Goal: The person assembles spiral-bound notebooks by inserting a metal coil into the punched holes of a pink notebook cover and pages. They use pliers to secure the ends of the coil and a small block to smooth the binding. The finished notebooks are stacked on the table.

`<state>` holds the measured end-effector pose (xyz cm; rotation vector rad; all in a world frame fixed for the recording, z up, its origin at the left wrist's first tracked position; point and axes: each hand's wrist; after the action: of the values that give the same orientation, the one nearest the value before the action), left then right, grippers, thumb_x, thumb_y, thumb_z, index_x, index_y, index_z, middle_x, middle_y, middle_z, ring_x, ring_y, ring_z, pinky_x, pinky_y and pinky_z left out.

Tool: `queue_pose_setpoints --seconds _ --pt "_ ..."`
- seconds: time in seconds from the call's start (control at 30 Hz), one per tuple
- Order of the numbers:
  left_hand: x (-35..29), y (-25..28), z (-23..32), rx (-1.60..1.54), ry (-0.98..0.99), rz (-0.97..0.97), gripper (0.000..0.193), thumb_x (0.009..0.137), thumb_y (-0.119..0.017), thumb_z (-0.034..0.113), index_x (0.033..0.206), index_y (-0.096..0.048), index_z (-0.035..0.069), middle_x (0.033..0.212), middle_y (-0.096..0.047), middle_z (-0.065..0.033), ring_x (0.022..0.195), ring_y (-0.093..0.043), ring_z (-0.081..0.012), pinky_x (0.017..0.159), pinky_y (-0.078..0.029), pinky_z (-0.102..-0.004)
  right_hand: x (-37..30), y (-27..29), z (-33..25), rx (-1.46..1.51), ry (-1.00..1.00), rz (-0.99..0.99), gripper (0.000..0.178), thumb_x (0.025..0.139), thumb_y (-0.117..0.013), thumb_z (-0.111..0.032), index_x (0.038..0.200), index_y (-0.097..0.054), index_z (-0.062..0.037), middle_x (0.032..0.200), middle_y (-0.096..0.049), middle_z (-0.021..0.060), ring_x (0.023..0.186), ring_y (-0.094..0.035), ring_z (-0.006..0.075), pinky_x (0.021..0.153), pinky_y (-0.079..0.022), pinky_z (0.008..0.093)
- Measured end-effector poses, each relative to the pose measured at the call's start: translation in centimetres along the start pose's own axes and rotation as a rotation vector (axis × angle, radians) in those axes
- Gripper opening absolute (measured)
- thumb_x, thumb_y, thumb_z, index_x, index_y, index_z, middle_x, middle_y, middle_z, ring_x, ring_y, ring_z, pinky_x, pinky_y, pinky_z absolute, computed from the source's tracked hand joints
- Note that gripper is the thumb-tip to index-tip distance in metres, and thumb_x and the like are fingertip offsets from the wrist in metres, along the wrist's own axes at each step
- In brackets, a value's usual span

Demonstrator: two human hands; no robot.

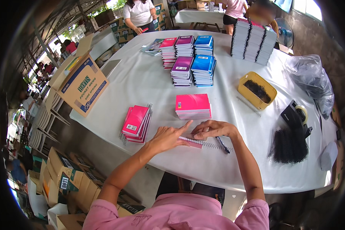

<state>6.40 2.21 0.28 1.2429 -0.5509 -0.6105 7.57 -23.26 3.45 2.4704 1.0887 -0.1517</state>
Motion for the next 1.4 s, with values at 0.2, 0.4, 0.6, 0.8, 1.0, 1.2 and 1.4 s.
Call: queue_pose_setpoints --seconds 0.2,0.4,0.6,0.8,1.0,1.2,1.4 --pt "-0.1 -0.1 -0.3 -0.056 0.019 0.059 0.092 0.079 -0.069 0.056 0.153 -0.030 0.018 0.076 -0.068 -0.0147 0.072 -0.069 -0.0343 0.065 -0.053 -0.0445 0.4 0.3 0.8 0.109 0.074 0.013 0.062 0.081 -0.071 -0.051 0.123 -0.067 -0.0053 0.118 -0.065 0.0180 0.118 -0.055 0.0283 0.107 -0.035 0.0358" --pt "0.1 -0.7 -0.7 -0.099 0.050 0.189 0.088 0.079 -0.073 0.052 0.152 -0.031 0.027 0.082 -0.069 -0.0188 0.078 -0.070 -0.0362 0.071 -0.055 -0.0458 0.5 0.8 2.5 0.111 0.084 0.101 0.070 0.082 -0.069 -0.056 0.121 -0.066 0.0023 0.117 -0.066 0.0147 0.114 -0.057 0.0251 0.102 -0.039 0.0343" --pt "0.5 -0.3 -0.6 -0.188 0.129 0.125 0.082 0.078 -0.074 0.050 0.149 -0.038 0.030 0.081 -0.070 -0.0192 0.078 -0.069 -0.0371 0.072 -0.055 -0.0454 -0.4 1.4 4.0 0.235 0.064 0.160 0.071 0.079 -0.073 -0.057 0.122 -0.066 -0.0010 0.124 -0.062 0.0185 0.118 -0.055 0.0282 0.104 -0.038 0.0335" --pt "0.8 0.5 0.3 -0.257 0.215 0.074 0.086 0.073 -0.079 0.049 0.148 -0.039 0.032 0.096 -0.069 -0.0230 0.088 -0.067 -0.0411 0.080 -0.052 -0.0457 -0.4 1.0 2.0 0.096 -0.014 0.231 0.069 0.076 -0.074 -0.055 0.121 -0.068 -0.0023 0.126 -0.061 0.0182 0.123 -0.053 0.0297 0.110 -0.034 0.0379" --pt "0.8 -0.3 -0.4 -0.350 0.127 0.155 0.097 0.072 -0.083 0.039 0.152 -0.030 0.027 0.105 -0.068 -0.0223 0.099 -0.067 -0.0360 0.083 -0.054 -0.0438 0.3 0.8 2.4 0.143 0.064 0.216 0.069 0.077 -0.072 -0.057 0.122 -0.067 -0.0037 0.123 -0.063 0.0185 0.122 -0.054 0.0304 0.108 -0.036 0.0361" --pt "0.7 -3.7 -1.4 -0.825 0.174 0.413 0.111 0.064 -0.088 0.022 0.154 -0.023 0.022 0.132 -0.058 -0.0206 0.122 -0.058 -0.0319 0.095 -0.053 -0.0400 0.7 0.8 2.2 0.174 -0.037 0.236 0.061 0.077 -0.077 -0.048 0.119 -0.069 -0.0038 0.131 -0.057 0.0179 0.129 -0.046 0.0290 0.112 -0.030 0.0370" --pt "0.6 -5.1 -1.3 -1.072 0.228 0.384 0.104 0.071 -0.082 0.003 0.155 -0.022 0.020 0.135 -0.057 -0.0161 0.122 -0.057 -0.0250 0.097 -0.052 -0.0317 0.5 0.0 1.5 0.279 -0.076 0.293 0.066 0.076 -0.075 -0.056 0.120 -0.069 -0.0065 0.130 -0.057 0.0157 0.127 -0.049 0.0280 0.107 -0.036 0.0359"
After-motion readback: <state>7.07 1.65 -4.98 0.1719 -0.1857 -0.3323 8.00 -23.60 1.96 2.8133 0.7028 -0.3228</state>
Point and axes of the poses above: each hand's wrist, its own x-axis towards the middle knuckle, its own y-axis out of the back of the hand, z = x × y
